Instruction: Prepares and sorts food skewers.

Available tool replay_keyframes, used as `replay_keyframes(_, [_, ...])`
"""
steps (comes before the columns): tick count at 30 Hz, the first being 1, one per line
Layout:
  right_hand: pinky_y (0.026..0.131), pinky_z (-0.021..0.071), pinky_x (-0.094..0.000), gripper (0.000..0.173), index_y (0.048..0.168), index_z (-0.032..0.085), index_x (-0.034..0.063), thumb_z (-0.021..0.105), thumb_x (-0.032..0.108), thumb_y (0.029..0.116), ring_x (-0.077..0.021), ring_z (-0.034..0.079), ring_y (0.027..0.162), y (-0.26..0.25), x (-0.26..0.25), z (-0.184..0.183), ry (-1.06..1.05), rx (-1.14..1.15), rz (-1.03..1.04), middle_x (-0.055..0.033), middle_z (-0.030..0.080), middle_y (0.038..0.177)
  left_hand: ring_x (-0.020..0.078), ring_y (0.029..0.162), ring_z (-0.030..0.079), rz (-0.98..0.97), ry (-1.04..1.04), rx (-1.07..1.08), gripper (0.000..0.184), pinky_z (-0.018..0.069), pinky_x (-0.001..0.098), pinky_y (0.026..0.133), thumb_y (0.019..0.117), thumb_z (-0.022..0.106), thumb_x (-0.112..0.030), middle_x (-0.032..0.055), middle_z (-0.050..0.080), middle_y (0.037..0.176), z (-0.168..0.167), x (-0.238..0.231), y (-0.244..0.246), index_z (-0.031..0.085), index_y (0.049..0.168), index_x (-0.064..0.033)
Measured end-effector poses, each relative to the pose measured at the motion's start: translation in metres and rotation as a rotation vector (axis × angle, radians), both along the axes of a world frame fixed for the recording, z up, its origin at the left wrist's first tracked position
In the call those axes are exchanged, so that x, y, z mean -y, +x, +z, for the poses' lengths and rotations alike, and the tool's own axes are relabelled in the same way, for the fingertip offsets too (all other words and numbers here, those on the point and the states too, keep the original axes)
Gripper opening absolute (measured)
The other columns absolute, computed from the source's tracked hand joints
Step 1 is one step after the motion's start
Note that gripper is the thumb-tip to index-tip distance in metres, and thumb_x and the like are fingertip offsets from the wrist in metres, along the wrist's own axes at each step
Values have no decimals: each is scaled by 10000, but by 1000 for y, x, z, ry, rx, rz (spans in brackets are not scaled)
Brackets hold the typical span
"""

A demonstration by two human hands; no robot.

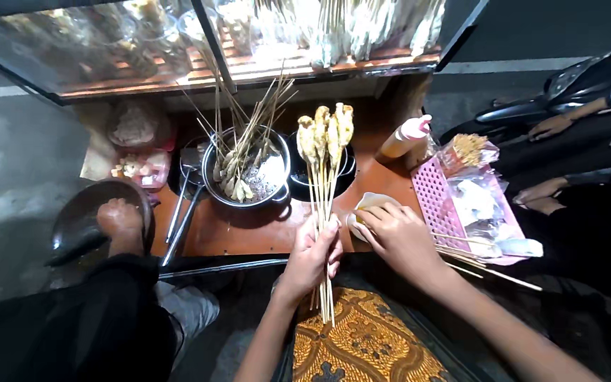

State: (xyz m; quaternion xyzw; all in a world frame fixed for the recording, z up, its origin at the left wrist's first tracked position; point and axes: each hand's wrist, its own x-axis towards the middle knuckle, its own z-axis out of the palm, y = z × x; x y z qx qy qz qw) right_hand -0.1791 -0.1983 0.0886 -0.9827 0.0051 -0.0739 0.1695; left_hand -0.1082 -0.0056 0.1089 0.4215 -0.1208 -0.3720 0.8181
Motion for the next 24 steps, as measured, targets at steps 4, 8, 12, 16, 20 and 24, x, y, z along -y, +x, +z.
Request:
replay_keyframes(4, [818,614,-241,314,1159,732,38,579,288,1047,-78,724,901,23,-37,42,1008,218,-163,-10,761,981,7,475,468,-39,118,99,120,437,159,438,1095,416,-144,-72,487,631,6,1,0,509,1092,-69])
replay_keyframes(8, [695,616,-225,74,963,769,39,743,95,922,-84,714,717,42,-41,57,1221,216,-363,-19,751,805,38,466,428,-63,294,271,166,381,188,423,1085,473,-163,-44,453,608,8,1,2,555,1123,-24])
replay_keyframes(12, [691,621,-242,59,982,740,2,690,16,953,-124,720,755,43,-34,71,1480,-8,-489,-73,742,859,26,457,416,-92,288,298,181,366,175,418,1084,471,-165,-53,451,597,8,-1,1,567,1129,-18])
replay_keyframes(16, [636,611,-233,155,958,712,4,571,19,1021,-110,707,708,40,-39,66,1562,0,-533,-70,727,842,11,457,449,-95,224,247,163,394,161,426,1064,489,-132,-59,490,592,4,-2,0,590,1106,-12])
replay_keyframes(20, [655,614,-237,139,1015,686,-15,551,16,1028,-119,722,720,41,-48,64,1490,65,-521,-87,749,874,-8,467,478,-100,147,191,183,410,149,428,1066,478,-158,-75,537,611,1,-3,-1,610,1092,-34])
replay_keyframes(24, [574,590,-222,62,962,671,-10,614,-4,987,-109,674,612,41,-53,67,1506,127,-544,-78,708,786,-4,472,523,-86,79,142,241,454,156,432,1071,460,-194,-75,576,626,-1,-1,1,616,1131,-19])
